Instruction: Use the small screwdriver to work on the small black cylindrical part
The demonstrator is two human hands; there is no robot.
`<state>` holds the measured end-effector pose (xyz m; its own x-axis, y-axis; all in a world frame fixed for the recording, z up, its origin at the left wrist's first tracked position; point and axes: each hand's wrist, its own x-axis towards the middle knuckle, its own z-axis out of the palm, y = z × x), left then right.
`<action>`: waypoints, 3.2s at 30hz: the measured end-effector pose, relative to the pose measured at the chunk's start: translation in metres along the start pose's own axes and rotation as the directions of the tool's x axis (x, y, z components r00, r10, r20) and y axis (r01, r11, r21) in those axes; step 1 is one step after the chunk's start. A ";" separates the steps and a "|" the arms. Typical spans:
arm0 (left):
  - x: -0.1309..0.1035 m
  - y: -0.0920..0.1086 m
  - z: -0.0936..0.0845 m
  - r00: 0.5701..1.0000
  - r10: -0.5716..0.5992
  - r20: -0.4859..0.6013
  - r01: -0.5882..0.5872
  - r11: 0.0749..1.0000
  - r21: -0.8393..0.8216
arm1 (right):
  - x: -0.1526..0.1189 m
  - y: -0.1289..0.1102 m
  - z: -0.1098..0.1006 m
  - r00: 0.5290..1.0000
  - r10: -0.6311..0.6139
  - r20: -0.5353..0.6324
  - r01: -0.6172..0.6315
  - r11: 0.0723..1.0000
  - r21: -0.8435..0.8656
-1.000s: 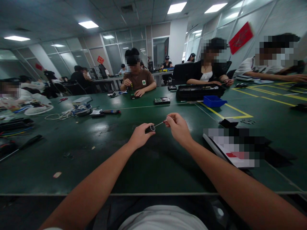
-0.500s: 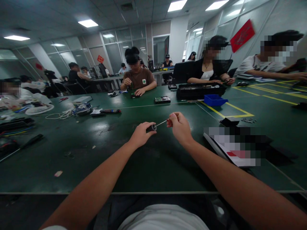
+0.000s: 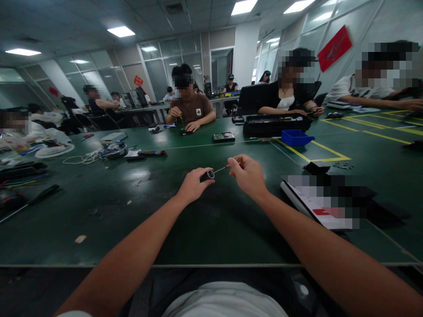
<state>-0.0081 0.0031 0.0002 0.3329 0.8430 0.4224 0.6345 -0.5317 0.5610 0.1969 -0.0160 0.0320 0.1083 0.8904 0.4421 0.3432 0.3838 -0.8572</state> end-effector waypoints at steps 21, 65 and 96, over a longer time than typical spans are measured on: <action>0.003 0.001 -0.001 0.997 0.047 0.066 -0.047 0.999 0.000 | 0.016 0.036 0.009 0.906 0.421 0.034 -0.390 0.803 0.451; 0.003 0.004 0.002 1.000 0.022 -0.005 -0.022 1.000 0.007 | 0.005 0.022 0.011 0.995 0.087 -0.038 -0.086 0.996 0.032; 0.004 0.004 0.003 1.000 0.005 0.017 -0.005 1.000 0.013 | 0.006 0.023 0.010 0.998 0.068 -0.015 -0.067 0.996 0.066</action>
<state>-0.0023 0.0043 0.0018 0.3474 0.8418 0.4132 0.6419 -0.5347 0.5496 0.1961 0.0010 0.0120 0.1457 0.9107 0.3866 0.2728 0.3386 -0.9005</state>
